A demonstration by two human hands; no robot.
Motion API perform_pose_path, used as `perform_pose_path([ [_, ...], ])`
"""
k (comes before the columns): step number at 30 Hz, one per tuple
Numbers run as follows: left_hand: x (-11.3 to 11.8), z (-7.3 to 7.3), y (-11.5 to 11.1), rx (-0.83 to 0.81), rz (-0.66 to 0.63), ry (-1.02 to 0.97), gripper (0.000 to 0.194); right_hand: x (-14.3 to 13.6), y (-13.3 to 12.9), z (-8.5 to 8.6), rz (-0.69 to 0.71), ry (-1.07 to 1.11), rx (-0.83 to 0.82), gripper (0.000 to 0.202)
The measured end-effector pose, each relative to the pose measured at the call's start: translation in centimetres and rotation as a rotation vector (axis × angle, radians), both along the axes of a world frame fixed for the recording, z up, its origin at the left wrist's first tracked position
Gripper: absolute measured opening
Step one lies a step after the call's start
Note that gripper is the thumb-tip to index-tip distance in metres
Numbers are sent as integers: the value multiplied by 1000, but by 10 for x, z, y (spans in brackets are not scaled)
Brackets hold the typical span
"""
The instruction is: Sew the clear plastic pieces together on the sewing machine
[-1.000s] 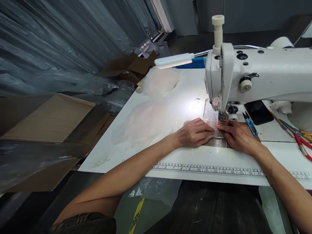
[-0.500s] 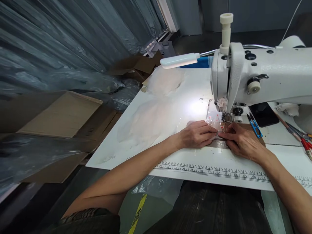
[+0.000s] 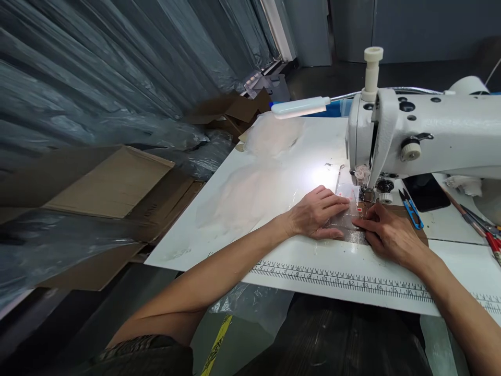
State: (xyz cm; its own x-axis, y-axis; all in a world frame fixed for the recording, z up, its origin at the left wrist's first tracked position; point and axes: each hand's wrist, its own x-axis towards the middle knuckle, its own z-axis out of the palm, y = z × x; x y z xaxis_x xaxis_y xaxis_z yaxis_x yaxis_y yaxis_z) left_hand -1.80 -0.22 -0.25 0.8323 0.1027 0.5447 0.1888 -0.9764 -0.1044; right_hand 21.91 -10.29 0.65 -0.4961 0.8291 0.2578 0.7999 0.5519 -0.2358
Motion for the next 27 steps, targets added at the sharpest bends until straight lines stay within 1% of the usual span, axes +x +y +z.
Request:
perform_pose_path([
  [3, 1, -3, 0, -31, -17, 6, 62, 0, 0, -1, -9, -3, 6, 35],
  [8, 1, -7, 1, -79, -11, 35, 56, 0, 0, -3, 0, -21, 27, 35],
  [12, 0, -9, 1, -73, -17, -4, 53, 1, 0, -3, 16, -12, 43, 36],
  [16, 1, -9, 0, -66, 3, 16, 51, 1, 0, -2, 14, -12, 36, 35],
  [21, 2, -8, 0, -20, 9, 2, 52, 0, 0, 0, 1, -30, 35, 36],
  [27, 1, -10, 0, -50, 70, 102, 54, 0, 0, 1, -1, -29, 26, 36],
])
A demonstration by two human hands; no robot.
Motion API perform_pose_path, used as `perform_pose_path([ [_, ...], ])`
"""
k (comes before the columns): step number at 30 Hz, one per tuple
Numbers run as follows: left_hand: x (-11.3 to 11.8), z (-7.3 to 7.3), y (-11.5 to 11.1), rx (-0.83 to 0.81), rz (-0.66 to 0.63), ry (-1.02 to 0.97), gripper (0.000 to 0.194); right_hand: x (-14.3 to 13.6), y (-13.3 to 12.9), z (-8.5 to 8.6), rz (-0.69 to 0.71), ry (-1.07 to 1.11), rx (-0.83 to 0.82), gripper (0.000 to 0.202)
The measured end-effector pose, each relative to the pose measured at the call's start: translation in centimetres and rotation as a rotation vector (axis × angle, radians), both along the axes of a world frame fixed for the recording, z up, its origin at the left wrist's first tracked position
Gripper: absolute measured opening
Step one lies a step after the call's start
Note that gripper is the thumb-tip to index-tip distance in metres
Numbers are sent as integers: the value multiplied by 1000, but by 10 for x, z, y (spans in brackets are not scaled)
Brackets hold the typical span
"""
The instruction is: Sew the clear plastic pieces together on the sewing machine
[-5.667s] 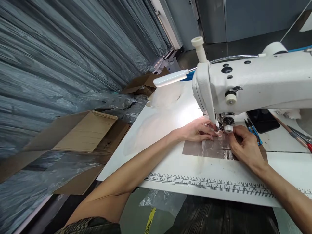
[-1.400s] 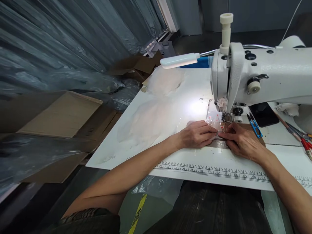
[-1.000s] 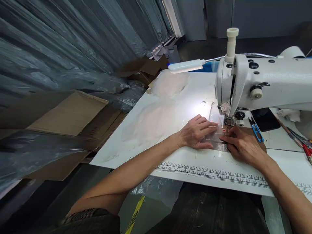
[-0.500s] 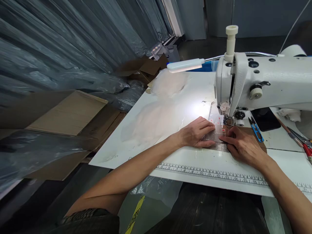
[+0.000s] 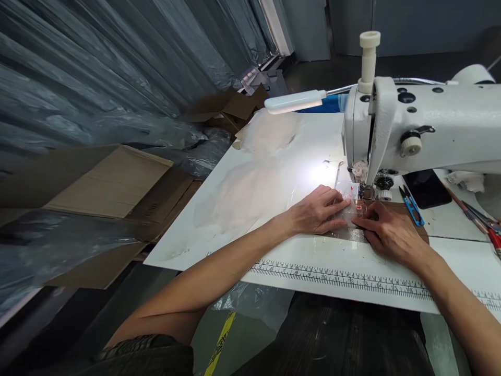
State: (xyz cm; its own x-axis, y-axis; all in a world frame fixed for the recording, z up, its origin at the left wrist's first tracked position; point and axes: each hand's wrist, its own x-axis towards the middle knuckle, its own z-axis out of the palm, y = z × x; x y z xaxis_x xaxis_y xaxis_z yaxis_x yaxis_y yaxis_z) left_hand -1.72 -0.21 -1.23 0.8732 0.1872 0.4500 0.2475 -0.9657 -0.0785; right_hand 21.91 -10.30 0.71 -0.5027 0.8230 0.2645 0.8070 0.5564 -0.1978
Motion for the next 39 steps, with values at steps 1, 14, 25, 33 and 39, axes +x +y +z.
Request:
perform_pose_path([
  [1, 0, 0, 0, 0, 7, 11, 54, 0, 0, 0, 0, 2, -3, 35],
  [14, 2, 3, -2, 9, 12, 13, 57, -1, -1, -1, -5, -15, -7, 37],
  [25, 18, 26, 13, 37, 20, 234, 40, -9, 1, -9, -81, 165, 11, 34],
  [33, 17, 19, 23, -81, 32, 187, 42, -6, 7, -14, -107, 209, 64, 33],
  [39, 15, 13, 22, -141, 51, 147, 45, -8, 7, -13, -108, 191, 68, 33],
])
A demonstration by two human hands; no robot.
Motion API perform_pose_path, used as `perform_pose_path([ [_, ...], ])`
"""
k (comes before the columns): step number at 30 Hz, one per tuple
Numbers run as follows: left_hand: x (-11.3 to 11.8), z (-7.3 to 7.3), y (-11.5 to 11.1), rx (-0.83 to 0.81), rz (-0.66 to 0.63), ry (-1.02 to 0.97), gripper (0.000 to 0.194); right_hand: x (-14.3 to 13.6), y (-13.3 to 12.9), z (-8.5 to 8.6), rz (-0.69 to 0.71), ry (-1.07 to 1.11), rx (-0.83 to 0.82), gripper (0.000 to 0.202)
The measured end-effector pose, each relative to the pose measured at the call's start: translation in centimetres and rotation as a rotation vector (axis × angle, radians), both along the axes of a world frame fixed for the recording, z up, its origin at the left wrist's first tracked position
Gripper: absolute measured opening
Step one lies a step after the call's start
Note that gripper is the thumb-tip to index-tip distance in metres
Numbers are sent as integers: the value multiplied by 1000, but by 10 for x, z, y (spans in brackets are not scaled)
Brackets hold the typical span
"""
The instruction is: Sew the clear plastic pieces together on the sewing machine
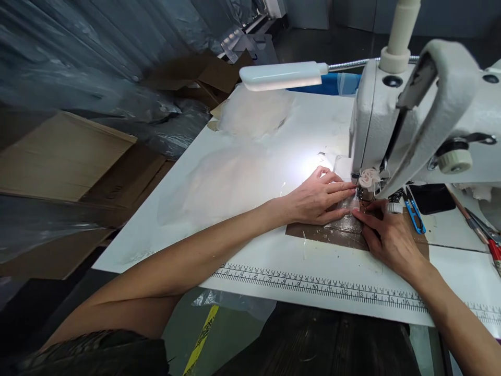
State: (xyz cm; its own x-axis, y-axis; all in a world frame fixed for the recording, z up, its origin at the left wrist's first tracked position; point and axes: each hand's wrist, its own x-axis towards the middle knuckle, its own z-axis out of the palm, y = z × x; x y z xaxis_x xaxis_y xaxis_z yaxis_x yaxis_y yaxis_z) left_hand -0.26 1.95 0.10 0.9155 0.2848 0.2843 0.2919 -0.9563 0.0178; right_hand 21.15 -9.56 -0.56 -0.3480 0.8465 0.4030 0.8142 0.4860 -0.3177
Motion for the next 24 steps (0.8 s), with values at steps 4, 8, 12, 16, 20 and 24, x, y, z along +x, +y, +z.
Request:
perform_pose_path([
  [4, 0, -3, 0, -52, 17, -7, 46, 0, 0, -1, -8, 1, 42, 32],
  [8, 1, -3, -2, -87, 24, -12, 44, 0, 0, 2, -8, -30, 44, 33],
  [12, 2, -2, -3, -59, 31, -15, 43, 0, 0, 4, 8, -48, 63, 32],
  [16, 3, 0, -6, -15, 32, -2, 46, 0, 0, 3, 4, -36, 47, 31],
  [20, 4, 1, -10, 22, 45, -9, 46, 1, 0, 1, -5, 23, 2, 31],
  [24, 1, 1, -9, 95, 44, -82, 44, 1, 1, 0, 8, 68, -2, 32],
])
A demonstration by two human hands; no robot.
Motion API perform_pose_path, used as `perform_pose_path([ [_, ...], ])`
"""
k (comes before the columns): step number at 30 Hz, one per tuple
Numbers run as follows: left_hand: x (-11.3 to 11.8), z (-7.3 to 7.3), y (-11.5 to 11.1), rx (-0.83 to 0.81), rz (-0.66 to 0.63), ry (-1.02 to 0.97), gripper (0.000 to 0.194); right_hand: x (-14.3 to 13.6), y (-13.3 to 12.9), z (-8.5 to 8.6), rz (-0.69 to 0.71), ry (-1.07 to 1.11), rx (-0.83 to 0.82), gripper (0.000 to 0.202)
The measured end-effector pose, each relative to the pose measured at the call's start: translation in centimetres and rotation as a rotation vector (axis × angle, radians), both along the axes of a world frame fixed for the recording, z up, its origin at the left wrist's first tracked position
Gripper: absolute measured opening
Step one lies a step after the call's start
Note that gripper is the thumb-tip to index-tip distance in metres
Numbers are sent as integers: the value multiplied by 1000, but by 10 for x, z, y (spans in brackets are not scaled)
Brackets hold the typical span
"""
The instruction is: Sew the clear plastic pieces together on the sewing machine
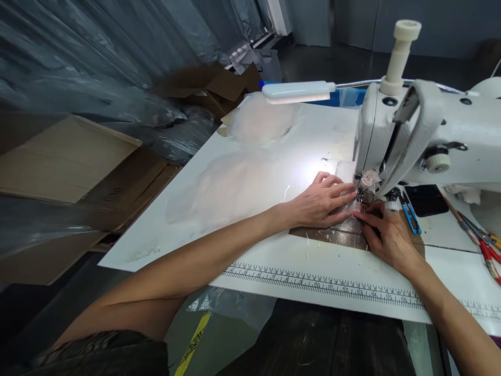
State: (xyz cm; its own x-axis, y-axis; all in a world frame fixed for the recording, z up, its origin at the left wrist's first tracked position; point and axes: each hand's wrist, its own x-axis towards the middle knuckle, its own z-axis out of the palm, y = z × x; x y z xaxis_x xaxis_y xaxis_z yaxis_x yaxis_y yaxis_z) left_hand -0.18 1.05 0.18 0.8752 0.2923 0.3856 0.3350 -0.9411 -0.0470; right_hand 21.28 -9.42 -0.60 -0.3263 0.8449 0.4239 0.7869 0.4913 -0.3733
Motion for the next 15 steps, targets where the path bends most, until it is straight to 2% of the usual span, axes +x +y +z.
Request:
perform_pose_path([
  [2, -2, 0, 2, 14, -42, -47, 41, 0, 0, -1, -4, 12, -1, 32],
  [9, -1, -1, -2, -39, -326, -45, 25, 1, -2, -4, -52, -10, -37, 36],
  [15, 0, -2, -4, -27, -368, -117, 21, 3, -2, -3, -39, -27, -34, 36],
])
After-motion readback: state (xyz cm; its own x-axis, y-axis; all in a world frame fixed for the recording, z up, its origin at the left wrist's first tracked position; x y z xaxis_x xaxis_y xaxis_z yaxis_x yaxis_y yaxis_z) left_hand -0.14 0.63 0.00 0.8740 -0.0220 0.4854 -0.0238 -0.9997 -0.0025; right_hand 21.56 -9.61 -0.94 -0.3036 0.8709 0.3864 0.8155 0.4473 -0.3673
